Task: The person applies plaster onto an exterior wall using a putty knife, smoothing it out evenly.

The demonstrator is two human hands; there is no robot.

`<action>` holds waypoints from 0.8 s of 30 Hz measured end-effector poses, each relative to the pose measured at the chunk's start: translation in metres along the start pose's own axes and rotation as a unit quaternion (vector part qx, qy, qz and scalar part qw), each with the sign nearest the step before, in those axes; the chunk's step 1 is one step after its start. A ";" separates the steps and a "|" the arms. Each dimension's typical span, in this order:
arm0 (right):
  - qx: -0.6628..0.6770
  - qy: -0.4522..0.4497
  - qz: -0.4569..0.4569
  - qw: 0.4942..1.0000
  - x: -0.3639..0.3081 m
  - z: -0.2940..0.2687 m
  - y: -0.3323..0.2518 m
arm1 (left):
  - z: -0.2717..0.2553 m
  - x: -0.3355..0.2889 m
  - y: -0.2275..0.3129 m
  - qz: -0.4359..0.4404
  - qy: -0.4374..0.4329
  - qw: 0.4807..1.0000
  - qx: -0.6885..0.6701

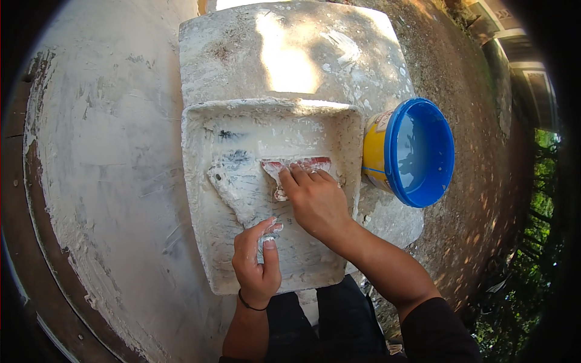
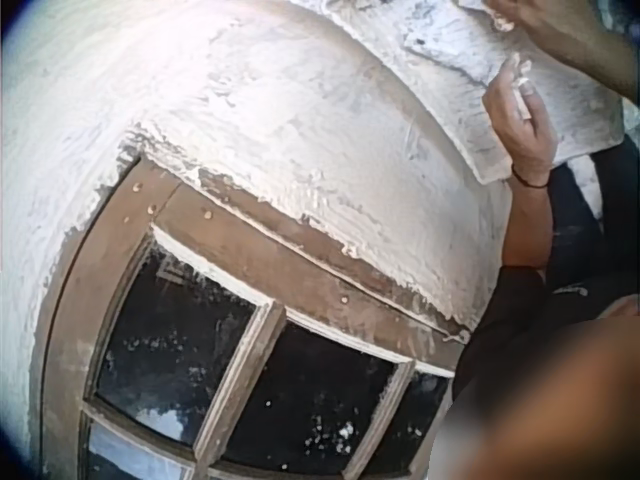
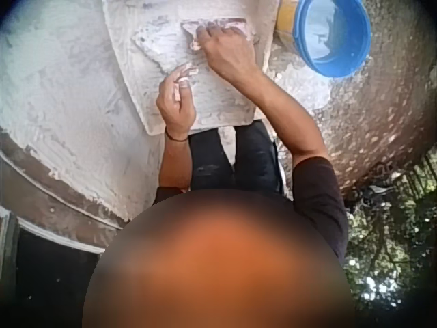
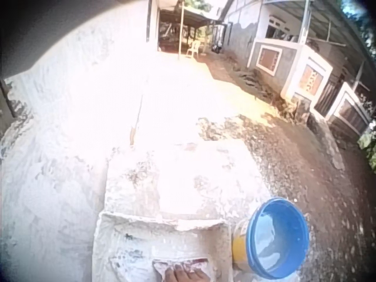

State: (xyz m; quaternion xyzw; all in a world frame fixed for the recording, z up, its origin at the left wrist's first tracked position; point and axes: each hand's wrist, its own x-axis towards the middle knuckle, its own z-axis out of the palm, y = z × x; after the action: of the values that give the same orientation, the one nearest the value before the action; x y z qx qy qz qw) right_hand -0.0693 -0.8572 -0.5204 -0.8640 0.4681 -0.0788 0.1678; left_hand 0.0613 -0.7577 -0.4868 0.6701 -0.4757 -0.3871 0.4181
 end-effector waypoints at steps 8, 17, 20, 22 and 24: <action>0.000 0.003 0.002 1.000 0.006 0.004 0.006 | 0.001 0.005 -0.001 0.000 -0.001 1.000 0.004; -0.014 0.019 0.016 1.000 0.015 0.002 0.010 | 0.003 0.007 -0.002 -0.002 -0.001 1.000 0.005; 0.039 0.014 0.042 0.998 0.021 -0.010 0.008 | 0.001 0.008 -0.005 -0.004 0.003 1.000 0.002; 0.012 0.061 0.027 0.998 0.030 -0.013 0.016 | 0.003 0.008 -0.003 -0.003 0.000 1.000 0.007; 0.010 0.012 0.028 0.999 0.035 -0.012 0.019 | 0.003 0.007 -0.004 -0.004 0.002 1.000 0.004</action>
State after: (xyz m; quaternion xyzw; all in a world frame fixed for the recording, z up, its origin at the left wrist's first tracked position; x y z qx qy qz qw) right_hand -0.0684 -0.8985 -0.5168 -0.8476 0.4936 -0.0891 0.1731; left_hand 0.0610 -0.7640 -0.4923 0.6743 -0.4737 -0.3860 0.4147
